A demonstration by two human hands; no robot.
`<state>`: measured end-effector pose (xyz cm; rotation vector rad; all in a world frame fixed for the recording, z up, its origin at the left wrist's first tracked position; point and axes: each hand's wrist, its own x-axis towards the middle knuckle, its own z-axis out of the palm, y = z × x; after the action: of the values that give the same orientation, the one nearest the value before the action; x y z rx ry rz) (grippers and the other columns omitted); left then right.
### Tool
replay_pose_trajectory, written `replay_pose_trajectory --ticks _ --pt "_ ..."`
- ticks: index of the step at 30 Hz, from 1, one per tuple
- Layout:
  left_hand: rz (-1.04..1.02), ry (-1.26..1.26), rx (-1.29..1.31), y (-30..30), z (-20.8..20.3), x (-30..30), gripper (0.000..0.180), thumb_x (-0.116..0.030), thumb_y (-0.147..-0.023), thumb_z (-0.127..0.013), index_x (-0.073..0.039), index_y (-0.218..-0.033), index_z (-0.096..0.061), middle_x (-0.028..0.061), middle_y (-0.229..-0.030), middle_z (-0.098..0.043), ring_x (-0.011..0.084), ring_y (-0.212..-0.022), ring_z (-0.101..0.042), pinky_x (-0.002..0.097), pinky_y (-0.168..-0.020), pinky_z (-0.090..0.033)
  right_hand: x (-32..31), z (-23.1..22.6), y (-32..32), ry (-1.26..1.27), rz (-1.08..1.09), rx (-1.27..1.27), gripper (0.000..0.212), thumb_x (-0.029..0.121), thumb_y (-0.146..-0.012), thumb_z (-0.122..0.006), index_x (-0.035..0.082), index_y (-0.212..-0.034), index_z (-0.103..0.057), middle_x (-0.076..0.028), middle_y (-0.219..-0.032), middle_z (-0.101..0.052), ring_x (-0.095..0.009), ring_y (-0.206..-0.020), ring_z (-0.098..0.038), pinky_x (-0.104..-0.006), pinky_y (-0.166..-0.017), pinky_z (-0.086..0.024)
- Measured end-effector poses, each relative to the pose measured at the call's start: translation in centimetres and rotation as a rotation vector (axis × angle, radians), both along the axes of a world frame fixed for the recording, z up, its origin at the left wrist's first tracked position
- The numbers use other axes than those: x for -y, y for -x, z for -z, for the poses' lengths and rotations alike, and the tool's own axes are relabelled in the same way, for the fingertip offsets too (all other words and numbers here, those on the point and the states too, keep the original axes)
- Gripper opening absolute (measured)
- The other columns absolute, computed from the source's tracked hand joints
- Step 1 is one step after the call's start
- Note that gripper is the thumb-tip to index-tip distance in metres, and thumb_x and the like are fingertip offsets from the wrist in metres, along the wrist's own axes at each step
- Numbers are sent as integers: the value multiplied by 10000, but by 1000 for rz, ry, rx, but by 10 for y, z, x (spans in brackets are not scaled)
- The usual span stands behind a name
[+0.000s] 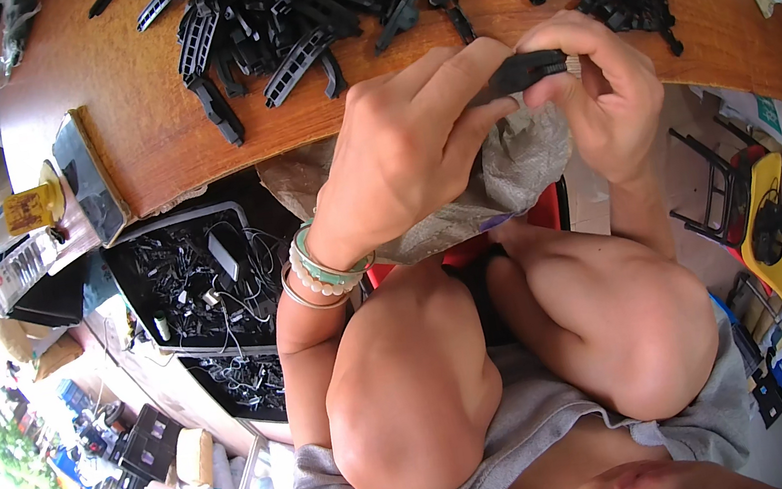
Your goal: The person repeatedly picks up plastic components from a pile on the table, snaps the pieces together by hand to assemble them, and drops the assembled parts into a bag.
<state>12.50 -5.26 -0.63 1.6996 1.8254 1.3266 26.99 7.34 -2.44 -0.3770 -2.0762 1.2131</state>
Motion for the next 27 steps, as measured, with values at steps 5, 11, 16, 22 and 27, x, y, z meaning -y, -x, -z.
replay_pose_trajectory --ticks 5,11,16,22,27 --pt "43 2 40 4 0 -2 282 -48 -738 -737 9 -1006 -668 147 -818 -681 230 -658 -666 301 -593 -517 -3 -10 -9 63 -30 103 282 127 -695 -788 -4 -913 -665 -71 -822 -652 -146 -703 -596 -250 -638 -455" --pt "-122 -21 -51 31 13 -6 206 -124 -753 -721 -23 -921 -660 95 -763 -625 278 -643 -617 327 -573 -493 -16 -1 3 211 -348 128 270 128 -726 -767 -19 -921 -652 -84 -879 -619 -163 -709 -595 -256 -612 -460" --pt "-299 177 -586 20 28 -25 205 -159 -767 -684 -22 -775 -532 110 -794 -566 267 -658 -619 360 -534 -474 -5 18 34 -460 121 284 201 90 -718 -755 10 -829 -606 -86 -805 -586 -268 -757 -597 -328 -625 -481" --pt "-319 212 -521 16 26 -12 130 -75 -769 -622 -10 -801 -514 125 -785 -549 277 -650 -613 362 -530 -469 -3 7 17 -391 190 482 220 54 -714 -746 31 -846 -570 -72 -785 -601 -259 -704 -602 -344 -605 -479" --pt "-322 220 -427 20 29 10 128 -32 -764 -624 -11 -823 -513 121 -777 -538 300 -643 -592 366 -532 -458 -2 6 14 -3 174 497 331 -26 -796 -679 42 -1112 -605 -22 -804 -615 -55 -678 -540 -214 -548 -413"
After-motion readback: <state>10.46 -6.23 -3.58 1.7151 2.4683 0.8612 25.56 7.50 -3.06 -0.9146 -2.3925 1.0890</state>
